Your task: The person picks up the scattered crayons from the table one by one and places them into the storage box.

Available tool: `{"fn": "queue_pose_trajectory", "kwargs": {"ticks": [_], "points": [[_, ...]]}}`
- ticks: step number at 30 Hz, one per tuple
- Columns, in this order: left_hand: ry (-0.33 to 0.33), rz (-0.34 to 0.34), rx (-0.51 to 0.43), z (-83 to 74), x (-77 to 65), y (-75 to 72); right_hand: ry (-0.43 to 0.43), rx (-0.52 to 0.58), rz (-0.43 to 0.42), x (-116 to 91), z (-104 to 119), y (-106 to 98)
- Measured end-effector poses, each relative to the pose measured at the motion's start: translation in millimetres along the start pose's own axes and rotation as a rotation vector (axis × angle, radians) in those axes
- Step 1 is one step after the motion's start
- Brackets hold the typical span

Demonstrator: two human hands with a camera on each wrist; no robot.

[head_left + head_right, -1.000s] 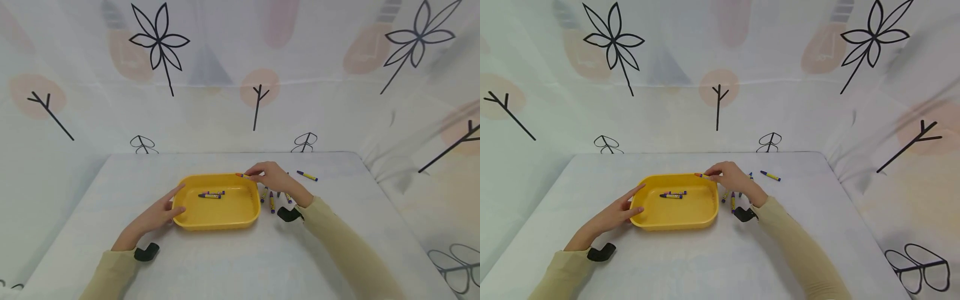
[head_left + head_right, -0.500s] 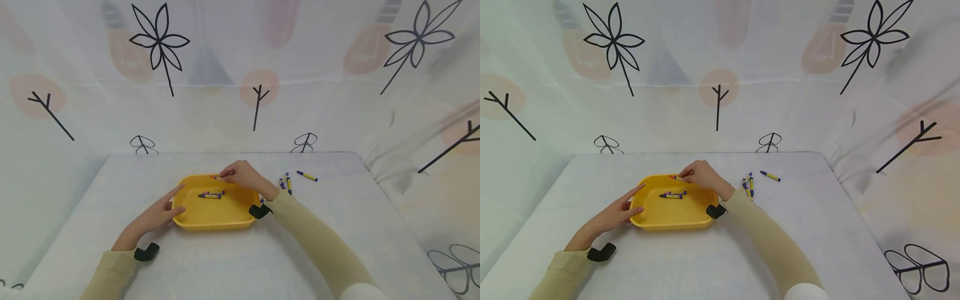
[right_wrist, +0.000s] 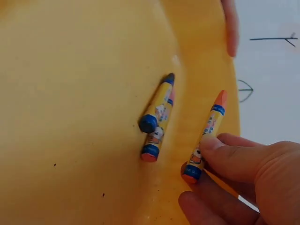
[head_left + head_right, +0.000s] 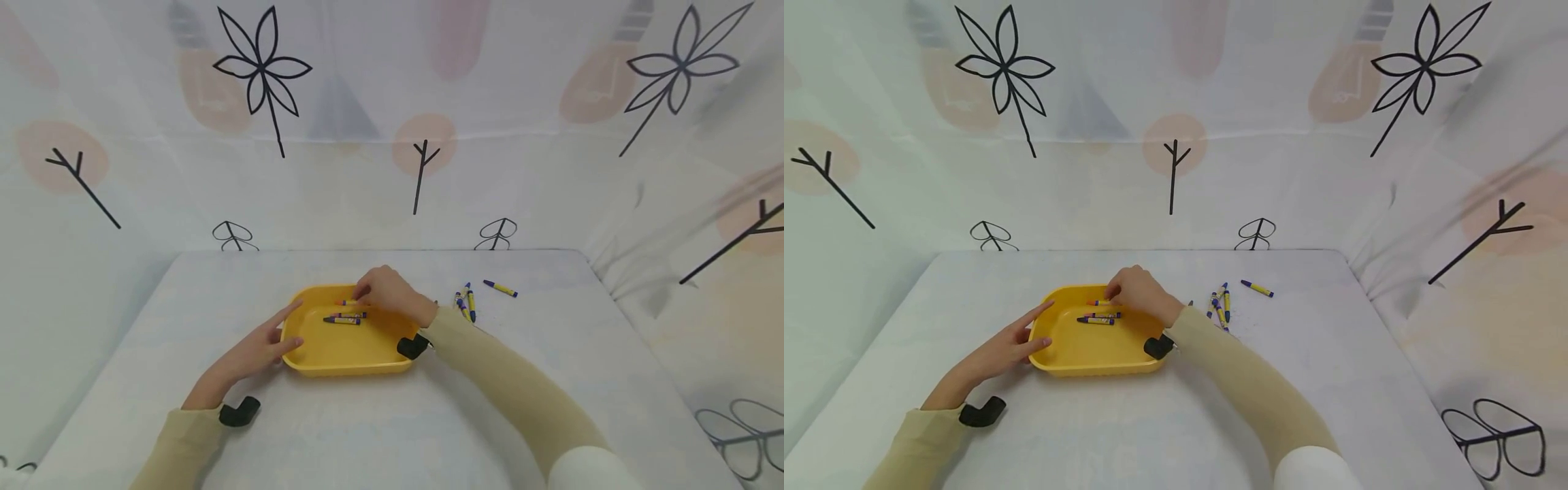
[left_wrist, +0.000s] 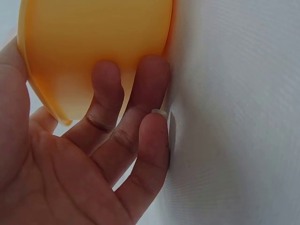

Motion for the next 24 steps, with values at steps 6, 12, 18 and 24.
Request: {"fn": "queue_pose_trajectory", "kwargs": {"ticks": [6,12,18,24], "points": [[0.001,0.003,0.0,0.5,-0.9,-0.9,-0.063,-0.071,0.055,6,14,7],[-0.014,0.006,0.005,0.1,0.2,0.9,-0.079,-0.088,0.072,10,13,13],[-0.014,0.004,0.011,-1.7,-1.1,0.7,-0.077,-0.027,0.055,13,9,20],[-0.001,0.002,-0.004,-2.0,-2.0,-0.5,-0.091,-0.023,0.055,15,11,31]]}}
Point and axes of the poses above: each hand's wrist, its own x-axis towards the middle knuckle, its own y-axis out of the palm, z = x × y, the point moved 10 cm from there along x, towards the middle knuckle, and after that the axes turned 3 degrees about y, right-handed, at the moved point
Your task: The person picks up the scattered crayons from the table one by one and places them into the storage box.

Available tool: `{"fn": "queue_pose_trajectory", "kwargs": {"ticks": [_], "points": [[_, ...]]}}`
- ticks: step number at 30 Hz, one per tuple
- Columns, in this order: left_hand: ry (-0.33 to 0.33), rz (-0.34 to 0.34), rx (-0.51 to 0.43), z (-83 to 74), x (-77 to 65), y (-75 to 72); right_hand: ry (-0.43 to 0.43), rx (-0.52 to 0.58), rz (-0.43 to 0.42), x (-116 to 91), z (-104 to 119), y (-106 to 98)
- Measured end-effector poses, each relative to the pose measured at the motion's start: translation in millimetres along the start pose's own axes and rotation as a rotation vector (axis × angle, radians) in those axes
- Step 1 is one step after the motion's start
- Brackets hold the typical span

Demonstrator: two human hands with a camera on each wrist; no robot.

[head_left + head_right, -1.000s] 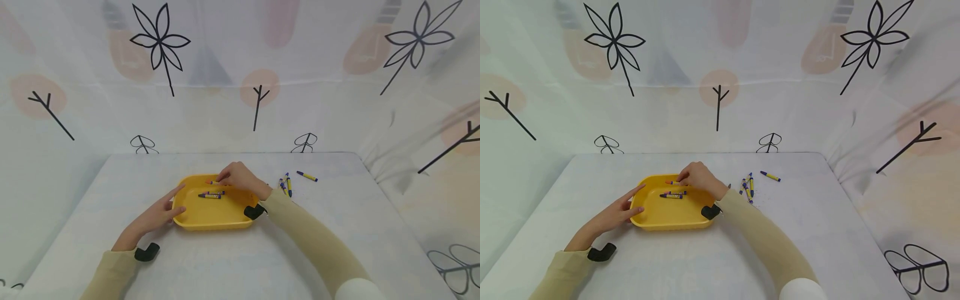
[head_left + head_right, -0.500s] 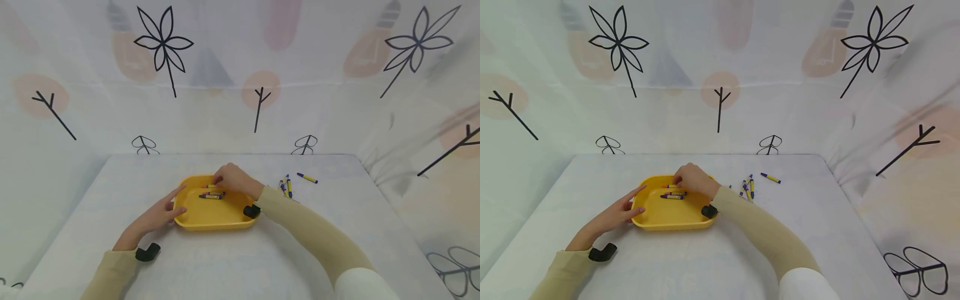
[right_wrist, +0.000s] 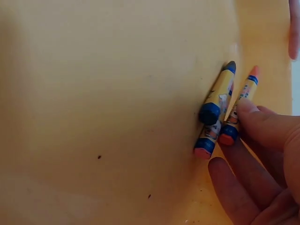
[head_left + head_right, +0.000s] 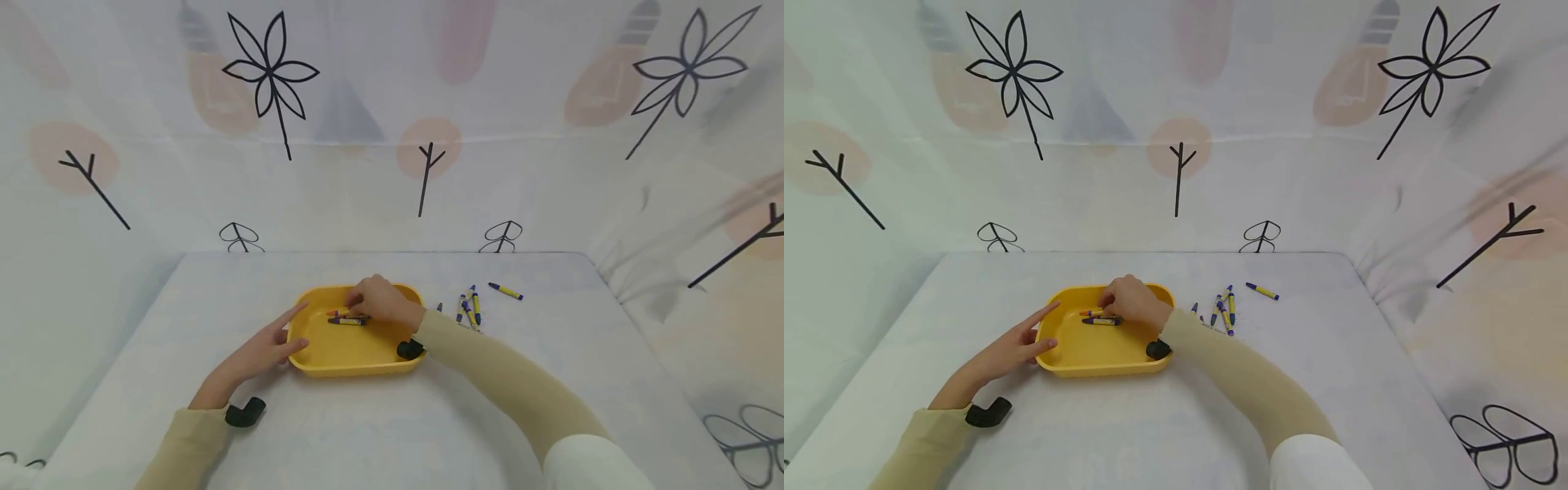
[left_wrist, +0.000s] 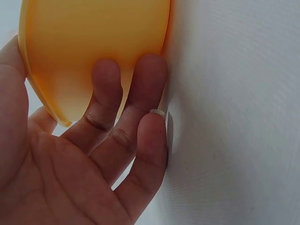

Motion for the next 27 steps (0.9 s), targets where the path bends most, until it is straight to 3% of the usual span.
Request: {"fn": "queue_pose_trajectory", "kwargs": {"ticks": [18,27], "points": [[-0.014,0.0,0.004,0.5,1.0,1.7,0.006,0.14,-0.003,-3,-6,-4],[-0.014,-0.012,0.005,1.1,2.3,1.7,0.05,0.286,-0.036,-19,-19,-37]]}}
Point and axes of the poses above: each hand's wrist, its own x-axis towards the middle knuckle, its own y-axis out of the palm, z = x × y, the point moved 10 cm from there along x, towards the middle knuckle, and after that the axes turned 3 degrees about y, right-handed, at the moved point
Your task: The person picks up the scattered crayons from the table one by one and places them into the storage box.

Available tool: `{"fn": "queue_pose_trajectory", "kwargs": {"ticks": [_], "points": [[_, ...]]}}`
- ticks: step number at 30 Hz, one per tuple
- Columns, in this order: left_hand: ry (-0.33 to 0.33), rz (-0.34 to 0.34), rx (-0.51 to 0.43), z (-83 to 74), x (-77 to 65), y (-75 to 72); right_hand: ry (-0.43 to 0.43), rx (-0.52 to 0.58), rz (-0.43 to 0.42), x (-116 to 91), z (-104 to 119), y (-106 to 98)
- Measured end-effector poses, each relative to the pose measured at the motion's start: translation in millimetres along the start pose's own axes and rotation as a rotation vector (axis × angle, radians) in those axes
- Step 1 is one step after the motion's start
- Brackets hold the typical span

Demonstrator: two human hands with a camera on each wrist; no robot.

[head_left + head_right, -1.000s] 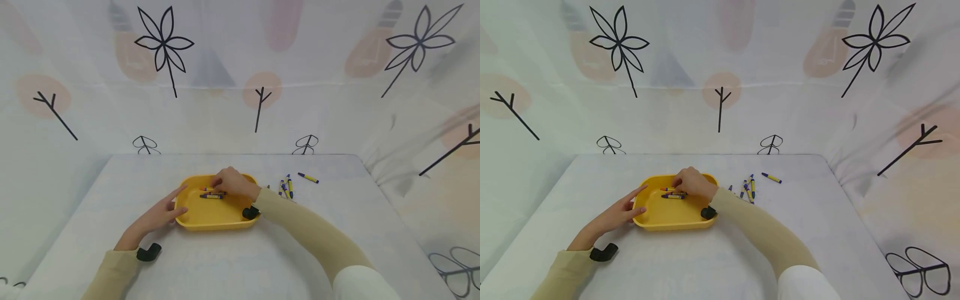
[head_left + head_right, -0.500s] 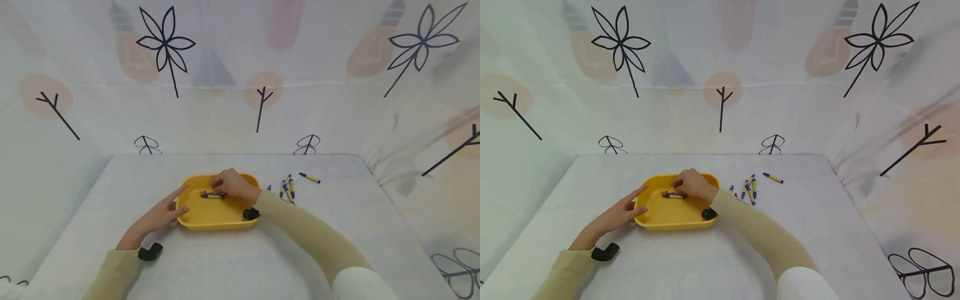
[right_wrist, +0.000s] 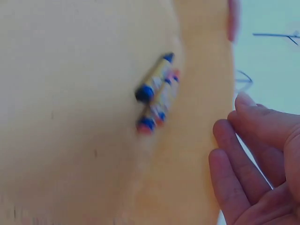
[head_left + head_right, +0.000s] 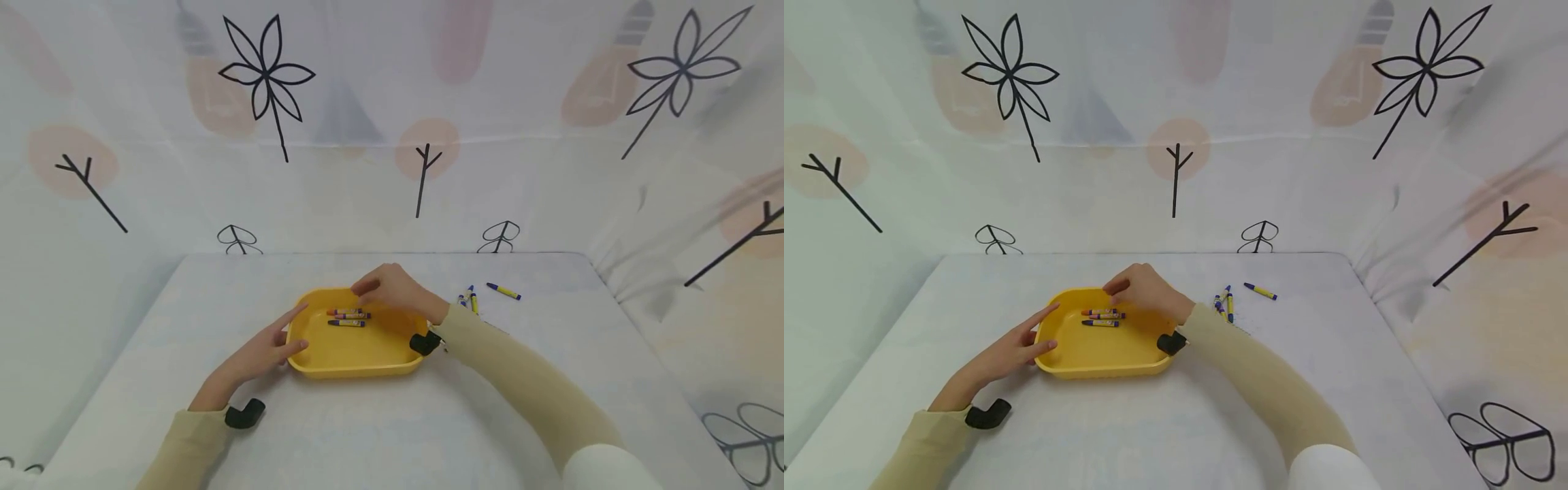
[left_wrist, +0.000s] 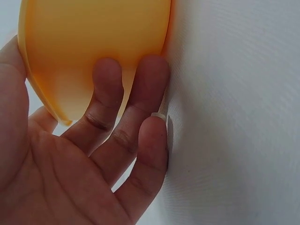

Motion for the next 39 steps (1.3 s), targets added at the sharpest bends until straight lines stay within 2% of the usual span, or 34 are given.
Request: {"fn": "queue_pose_trajectory", "kwargs": {"ticks": [5,10,15,20,26,29,32,39], "points": [[-0.003,-0.007,-0.017,3.3,-0.1,-0.4,0.013,0.036,-0.058,-23,-12,-36],[0.005,0.007,-0.017,3.6,0.1,1.5,0.027,0.052,-0.149,-58,-33,-76],[0.003,0.007,-0.015,4.6,-1.6,1.6,0.093,0.019,-0.21,-90,-64,-98],[0.003,0.002,-0.006,3.1,-0.5,1.3,0.198,-0.017,-0.241,-123,-99,-102],[0.004,0.007,-0.009,2.8,0.5,1.7,0.232,-0.106,-0.31,-153,-136,-99],[0.002,0.006,-0.013,3.6,0.6,2.3,0.253,-0.155,-0.344,-164,-144,-94],[0.003,0.002,-0.02,4.0,0.4,2.4,0.311,-0.183,-0.374,-171,-148,-88],[0.01,0.0,-0.038,2.4,-0.3,2.5,0.424,-0.214,-0.406,-177,-157,-74]]}}
Point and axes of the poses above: each hand's wrist, its own x-axis towards the middle knuckle, its own y-axis out of the palm, z = x × y, the point moved 10 cm from there along x, towards the middle knuckle, and after that the axes turned 3 degrees about y, right-handed, at the moved point
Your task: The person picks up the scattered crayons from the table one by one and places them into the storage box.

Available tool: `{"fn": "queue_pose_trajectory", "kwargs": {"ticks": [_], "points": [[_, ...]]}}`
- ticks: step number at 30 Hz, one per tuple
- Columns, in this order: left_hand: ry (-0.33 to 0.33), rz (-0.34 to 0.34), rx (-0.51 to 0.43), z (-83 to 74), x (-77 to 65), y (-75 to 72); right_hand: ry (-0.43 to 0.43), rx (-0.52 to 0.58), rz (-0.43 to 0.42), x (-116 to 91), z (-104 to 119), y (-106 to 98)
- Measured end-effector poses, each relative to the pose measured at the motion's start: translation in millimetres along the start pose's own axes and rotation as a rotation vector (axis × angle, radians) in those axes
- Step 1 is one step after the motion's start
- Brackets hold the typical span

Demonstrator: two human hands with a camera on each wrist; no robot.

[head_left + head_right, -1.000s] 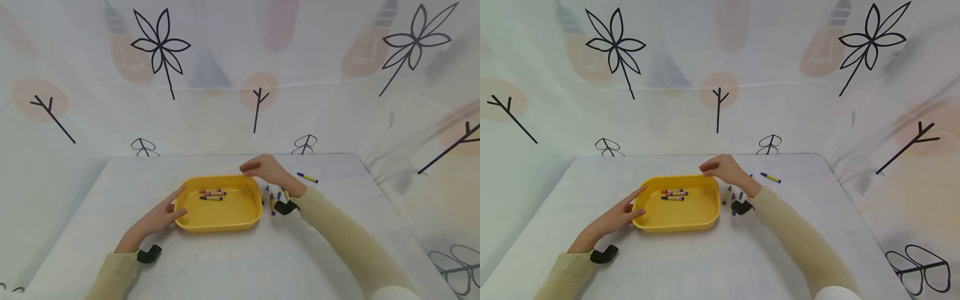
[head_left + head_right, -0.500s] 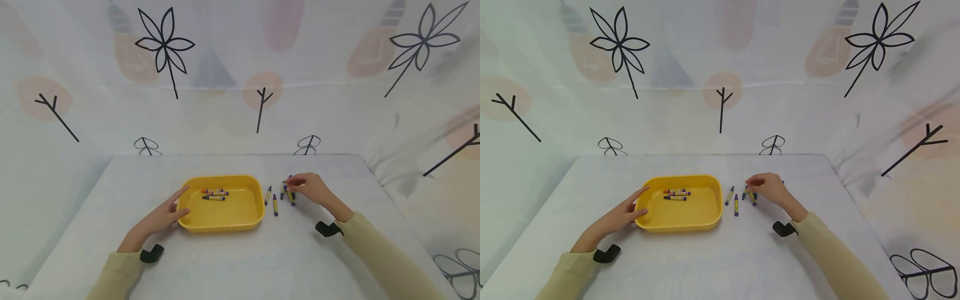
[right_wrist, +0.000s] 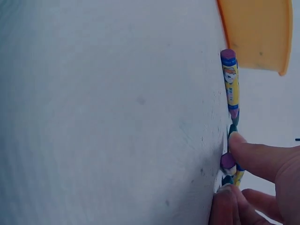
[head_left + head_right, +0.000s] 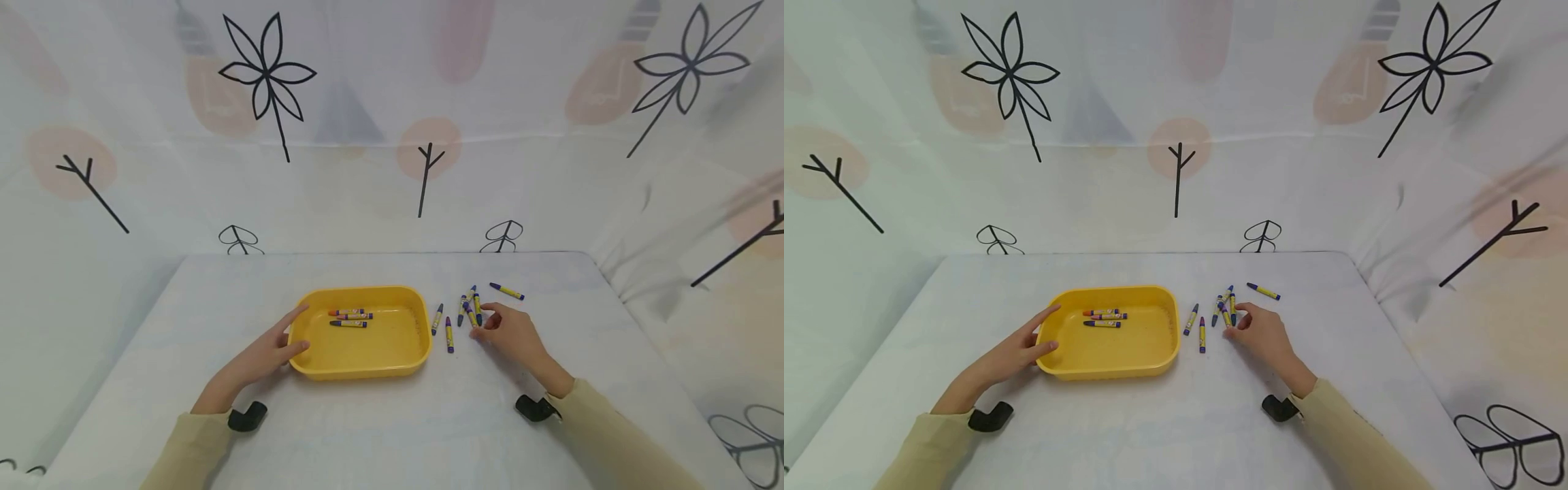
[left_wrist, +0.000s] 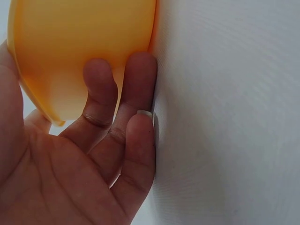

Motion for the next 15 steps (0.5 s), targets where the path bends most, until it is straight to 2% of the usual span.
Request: {"fn": "queue_pose_trajectory", "kwargs": {"ticks": [6,15], "points": [[0.021,0.001,-0.017,-2.3,-0.5,0.2,0.021,-0.002,-0.011,0,3,-2],[-0.008,-0.004,-0.012,3.7,1.6,-0.1,0.067,-0.092,0.024,-3,-1,-11]]}}
Point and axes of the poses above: each hand's wrist, its own x-axis towards the middle knuckle, its own y-axis out of the palm, z = x × y, the point moved 10 cm from there along x, towards the middle knuckle, and after that the axes turned 3 degrees about y, right-handed, at the moved point
